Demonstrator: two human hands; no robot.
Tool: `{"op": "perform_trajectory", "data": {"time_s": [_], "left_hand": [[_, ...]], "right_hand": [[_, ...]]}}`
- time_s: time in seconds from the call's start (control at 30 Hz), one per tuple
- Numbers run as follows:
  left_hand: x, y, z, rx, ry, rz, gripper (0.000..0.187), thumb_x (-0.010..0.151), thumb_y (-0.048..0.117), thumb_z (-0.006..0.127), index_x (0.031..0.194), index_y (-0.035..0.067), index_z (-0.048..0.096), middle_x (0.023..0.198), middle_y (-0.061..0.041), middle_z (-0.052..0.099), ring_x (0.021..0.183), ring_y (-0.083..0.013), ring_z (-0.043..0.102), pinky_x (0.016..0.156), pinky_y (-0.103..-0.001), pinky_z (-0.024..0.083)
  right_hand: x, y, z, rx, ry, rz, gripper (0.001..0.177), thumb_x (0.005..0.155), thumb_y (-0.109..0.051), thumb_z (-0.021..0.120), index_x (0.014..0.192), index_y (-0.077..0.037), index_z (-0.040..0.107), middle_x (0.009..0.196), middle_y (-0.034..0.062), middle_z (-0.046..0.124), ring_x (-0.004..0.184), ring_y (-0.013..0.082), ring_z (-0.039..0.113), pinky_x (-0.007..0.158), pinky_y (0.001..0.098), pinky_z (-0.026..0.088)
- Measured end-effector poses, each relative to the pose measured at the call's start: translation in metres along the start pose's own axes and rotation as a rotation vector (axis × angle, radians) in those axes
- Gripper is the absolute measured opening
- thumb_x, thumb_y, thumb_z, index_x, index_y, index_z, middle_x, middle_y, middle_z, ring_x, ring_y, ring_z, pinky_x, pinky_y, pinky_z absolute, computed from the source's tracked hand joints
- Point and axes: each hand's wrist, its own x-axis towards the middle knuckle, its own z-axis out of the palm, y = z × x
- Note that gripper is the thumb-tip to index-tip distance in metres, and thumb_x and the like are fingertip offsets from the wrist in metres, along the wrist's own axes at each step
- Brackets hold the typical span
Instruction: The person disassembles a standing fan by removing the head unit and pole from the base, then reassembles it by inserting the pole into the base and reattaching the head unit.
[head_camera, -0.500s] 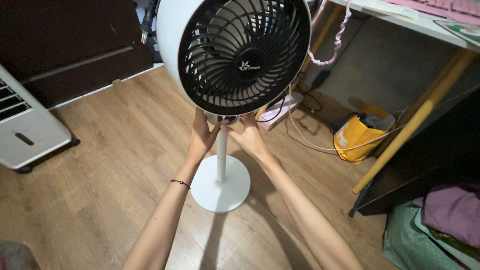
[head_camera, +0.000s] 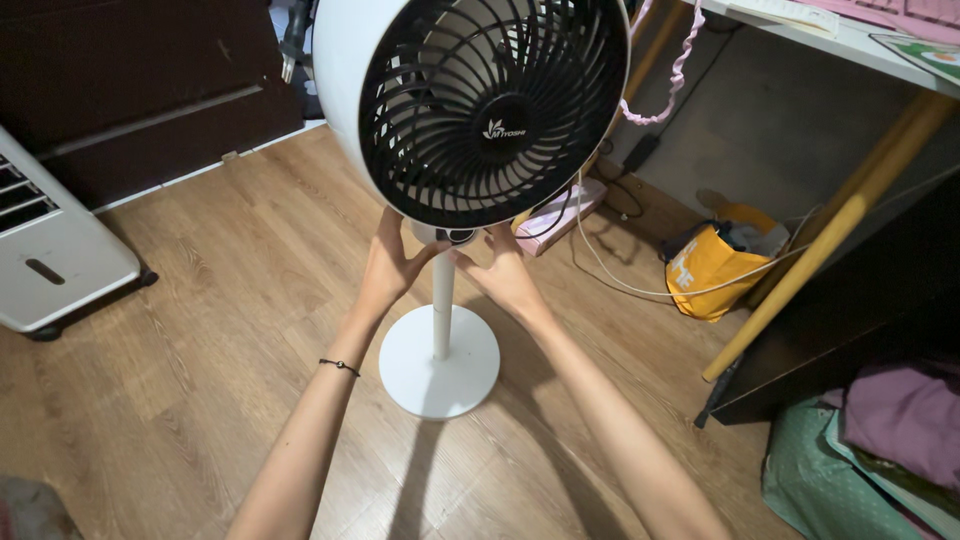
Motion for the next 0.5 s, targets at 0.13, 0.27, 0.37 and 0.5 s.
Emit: {"op": "perform_trajectory", "data": {"time_s": [0.13,0.27,0.37,0.5], "left_hand": [[-0.004,-0.01,0.0,0.079,0.023,0.027,0.077,0.083,0.02,0.087,0.141,-0.008,0.045,0.135,-0.029,0.059,0.126,-0.043,0.06,0.101,-0.047,0.051],[-0.01,-0.018,-0.002,0.16,0.05,0.042,0.075,0.084,0.016,0.085,0.141,-0.01,0.043,0.134,-0.033,0.057,0.126,-0.0448,0.057,0.102,-0.049,0.049],[-0.014,-0.018,-0.003,0.132,0.06,0.026,0.067,0.087,0.009,0.079,0.141,-0.009,0.044,0.133,-0.031,0.058,0.125,-0.0435,0.059,0.102,-0.048,0.049],[-0.017,-0.004,-0.009,0.112,0.091,-0.02,0.051,0.089,0.0,0.071,0.135,-0.003,0.051,0.126,-0.025,0.062,0.119,-0.0383,0.063,0.097,-0.045,0.053]], "right_hand": [[-0.001,0.002,0.0,-0.004,-0.007,-0.016,0.093,0.086,-0.026,0.08,0.159,-0.007,0.026,0.163,0.0195,0.036,0.151,0.0342,0.037,0.119,0.0506,0.038],[-0.002,0.005,0.002,-0.012,0.002,-0.022,0.091,0.087,-0.025,0.08,0.158,-0.006,0.027,0.161,0.0193,0.038,0.149,0.0342,0.04,0.117,0.0499,0.04],[-0.004,0.008,0.003,-0.063,0.049,0.005,0.088,0.085,-0.025,0.081,0.155,-0.006,0.032,0.156,0.0173,0.044,0.137,0.032,0.052,0.107,0.0466,0.05],[-0.002,-0.002,0.008,-0.147,0.137,0.047,0.081,0.08,-0.022,0.084,0.148,-0.006,0.043,0.144,0.0146,0.053,0.122,0.0282,0.064,0.09,0.042,0.061]]}}
